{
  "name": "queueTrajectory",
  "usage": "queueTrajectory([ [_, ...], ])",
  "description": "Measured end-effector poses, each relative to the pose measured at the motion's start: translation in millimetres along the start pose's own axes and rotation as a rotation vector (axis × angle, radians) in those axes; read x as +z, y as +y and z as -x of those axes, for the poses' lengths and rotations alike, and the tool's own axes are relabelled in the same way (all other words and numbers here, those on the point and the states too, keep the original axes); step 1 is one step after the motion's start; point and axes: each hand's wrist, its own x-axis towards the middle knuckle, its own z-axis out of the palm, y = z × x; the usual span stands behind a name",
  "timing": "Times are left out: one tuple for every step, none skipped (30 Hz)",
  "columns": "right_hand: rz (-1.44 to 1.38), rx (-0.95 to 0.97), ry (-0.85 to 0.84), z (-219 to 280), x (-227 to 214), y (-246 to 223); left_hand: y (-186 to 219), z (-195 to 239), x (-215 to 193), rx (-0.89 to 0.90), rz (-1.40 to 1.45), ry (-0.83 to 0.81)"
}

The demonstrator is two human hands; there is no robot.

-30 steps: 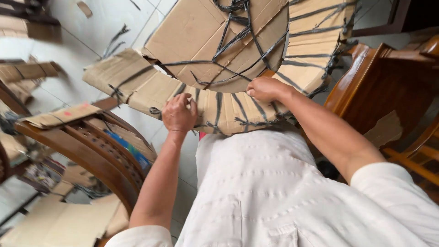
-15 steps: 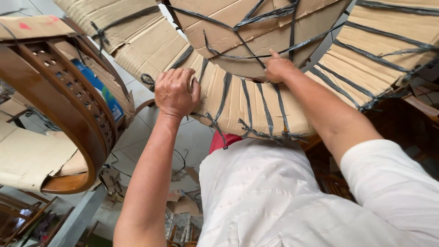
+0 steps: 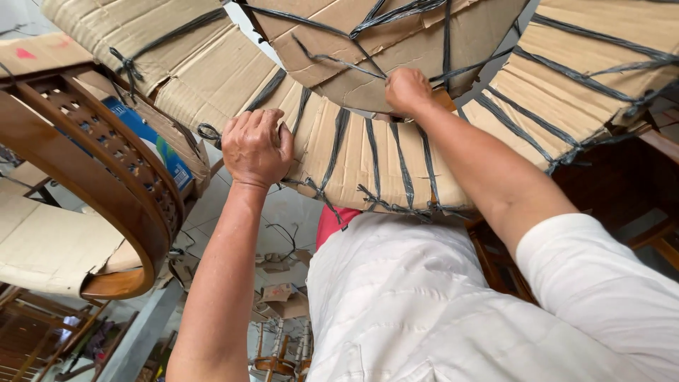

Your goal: Wrapping a curved wooden furniture frame with cardboard and securing it with plastic ties for protection during transport.

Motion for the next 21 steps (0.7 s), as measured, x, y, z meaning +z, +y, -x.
queueTrajectory([
  [-0.003, -0.001, 0.008, 10.0, -21.5, -5.9, 0.0, 0.5, 1.6, 0.007, -0.002, 0.006],
  [-0.107, -0.057, 0.043, 21.2, -42.5, -12.4, -0.4, 1.7, 2.3, 0.006, 0.004, 0.008],
  [-0.207, -0.119, 0.077, 32.1, -63.8, -20.2, -1.2, 3.5, 2.4, 0.001, 0.007, 0.012],
  [-0.207, -0.124, 0.085, 43.3, -84.4, -22.6, -1.9, 4.4, 3.8, 0.004, 0.004, 0.021],
  [-0.256, -0.216, 0.125, 54.8, -105.0, -25.5, -2.9, 5.5, 5.0, 0.004, 0.01, 0.009],
  [-0.304, -0.307, 0.164, 67.2, -125.2, -28.8, -4.2, 7.0, 5.8, 0.004, 0.017, -0.002],
  [-0.301, -0.315, 0.175, 90.0, -146.2, -34.2, -5.3, 8.7, 7.5, 0.006, 0.013, 0.01],
  [-0.456, -0.368, 0.137, 113.5, -166.6, -39.5, -6.4, 10.5, 8.9, 0.006, -0.001, 0.009],
  [-0.607, -0.419, 0.1, 138.3, -188.3, -43.5, -6.5, 10.9, 11.5, 0.008, -0.011, 0.009],
  [-0.6, -0.425, 0.113, 167.4, -203.9, -51.1, -7.9, 11.1, 12.1, 0.013, -0.01, 0.024],
  [-0.701, -0.429, 0.113, 196.9, -218.3, -57.8, -8.2, 12.5, 13.6, 0.006, -0.013, 0.022],
  [-0.803, -0.432, 0.111, 226.1, -231.8, -64.4, -8.7, 13.7, 15.8, -0.001, -0.017, 0.02],
  [-0.794, -0.437, 0.125, 246.6, -235.3, -64.3, -9.7, 14.5, 16.0, 0.004, -0.012, 0.035],
  [-0.818, -0.444, 0.197, 266.5, -238.4, -64.0, -10.7, 14.7, 16.7, -0.001, -0.005, 0.023],
  [-0.843, -0.444, 0.269, 288.2, -240.0, -62.7, -10.8, 15.9, 17.4, -0.002, 0.004, 0.007],
  [-0.838, -0.443, 0.283, 303.2, -235.9, -58.4, -11.2, 17.4, 16.5, 0.005, 0.012, 0.015],
  [-0.883, -0.429, 0.347, 317.9, -232.1, -53.2, -11.1, 17.4, 17.4, 0.007, 0.006, 0.025],
  [-0.927, -0.416, 0.412, 332.4, -228.5, -48.5, -11.1, 16.7, 18.2, 0.009, 0.0, 0.035],
  [-0.919, -0.421, 0.435, 342.7, -220.4, -43.4, -10.2, 16.6, 16.3, 0.022, 0.01, 0.053],
  [-1.066, -0.392, 0.505, 352.2, -212.7, -38.6, -9.6, 15.8, 14.4, 0.009, 0.017, 0.045],
  [-1.217, -0.363, 0.57, 360.6, -203.5, -34.0, -10.1, 16.7, 11.8, -0.005, 0.02, 0.031],
])
